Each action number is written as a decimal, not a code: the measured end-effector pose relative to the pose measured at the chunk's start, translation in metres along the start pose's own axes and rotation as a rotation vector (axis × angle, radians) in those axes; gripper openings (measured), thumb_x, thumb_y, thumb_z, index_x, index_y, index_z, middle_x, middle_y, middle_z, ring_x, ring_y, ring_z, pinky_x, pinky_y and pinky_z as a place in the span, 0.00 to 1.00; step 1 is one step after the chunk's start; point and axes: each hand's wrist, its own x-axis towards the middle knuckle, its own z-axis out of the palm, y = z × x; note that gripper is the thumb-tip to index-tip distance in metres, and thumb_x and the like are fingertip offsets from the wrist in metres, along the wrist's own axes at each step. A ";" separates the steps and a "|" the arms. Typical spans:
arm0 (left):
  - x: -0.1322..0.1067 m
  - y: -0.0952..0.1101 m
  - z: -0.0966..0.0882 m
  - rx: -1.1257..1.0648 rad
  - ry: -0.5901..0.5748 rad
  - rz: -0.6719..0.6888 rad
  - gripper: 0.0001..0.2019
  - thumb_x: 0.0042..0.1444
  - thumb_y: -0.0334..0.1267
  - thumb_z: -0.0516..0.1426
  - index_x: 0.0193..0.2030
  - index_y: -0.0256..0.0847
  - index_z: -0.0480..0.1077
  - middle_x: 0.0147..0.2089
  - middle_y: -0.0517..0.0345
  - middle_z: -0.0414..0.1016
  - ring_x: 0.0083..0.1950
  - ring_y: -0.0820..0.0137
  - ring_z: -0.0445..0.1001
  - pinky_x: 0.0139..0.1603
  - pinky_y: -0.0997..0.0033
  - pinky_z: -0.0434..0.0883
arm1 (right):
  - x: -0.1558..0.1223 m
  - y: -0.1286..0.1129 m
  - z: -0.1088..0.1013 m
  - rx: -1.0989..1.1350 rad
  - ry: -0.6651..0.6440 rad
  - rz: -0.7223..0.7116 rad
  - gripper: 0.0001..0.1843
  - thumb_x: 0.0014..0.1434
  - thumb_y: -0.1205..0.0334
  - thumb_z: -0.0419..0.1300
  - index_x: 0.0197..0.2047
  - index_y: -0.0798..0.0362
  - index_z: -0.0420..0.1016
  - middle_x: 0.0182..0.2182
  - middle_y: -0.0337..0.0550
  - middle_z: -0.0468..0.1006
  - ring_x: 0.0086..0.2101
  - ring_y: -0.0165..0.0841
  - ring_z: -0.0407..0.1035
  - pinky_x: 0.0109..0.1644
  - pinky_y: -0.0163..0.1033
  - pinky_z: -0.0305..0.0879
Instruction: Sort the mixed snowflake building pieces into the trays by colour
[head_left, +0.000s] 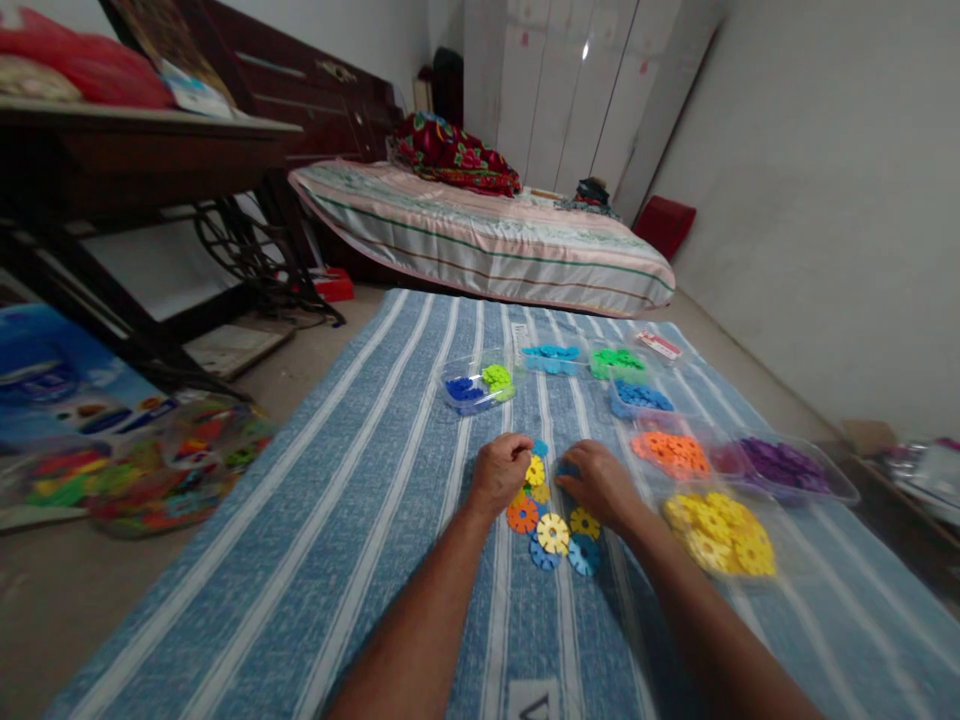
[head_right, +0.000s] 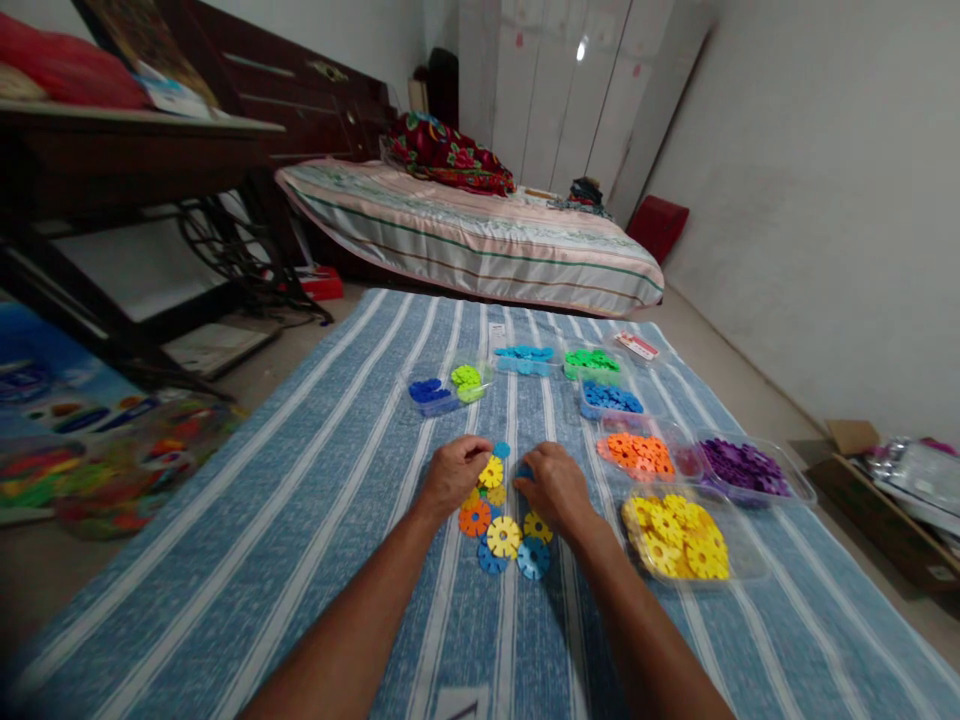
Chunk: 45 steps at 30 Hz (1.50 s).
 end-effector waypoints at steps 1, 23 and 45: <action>0.000 0.000 0.000 -0.002 -0.003 -0.002 0.11 0.52 0.27 0.53 0.34 0.42 0.76 0.36 0.61 0.79 0.38 0.73 0.75 0.43 0.76 0.71 | 0.000 0.000 0.000 -0.025 -0.012 0.008 0.08 0.57 0.59 0.61 0.38 0.54 0.76 0.42 0.49 0.75 0.47 0.39 0.66 0.50 0.38 0.58; 0.001 -0.001 -0.002 -0.003 -0.010 0.006 0.10 0.51 0.26 0.54 0.33 0.41 0.76 0.36 0.60 0.79 0.38 0.73 0.76 0.43 0.77 0.70 | 0.012 -0.010 -0.018 -0.049 -0.155 -0.010 0.10 0.58 0.59 0.57 0.33 0.54 0.77 0.35 0.46 0.78 0.36 0.34 0.71 0.35 0.34 0.55; 0.000 -0.002 0.000 -0.019 -0.004 -0.003 0.11 0.52 0.28 0.54 0.34 0.42 0.76 0.35 0.62 0.78 0.37 0.73 0.75 0.42 0.76 0.70 | 0.048 -0.002 -0.028 -0.049 0.051 0.004 0.12 0.62 0.60 0.53 0.39 0.52 0.78 0.37 0.46 0.79 0.37 0.33 0.71 0.39 0.34 0.58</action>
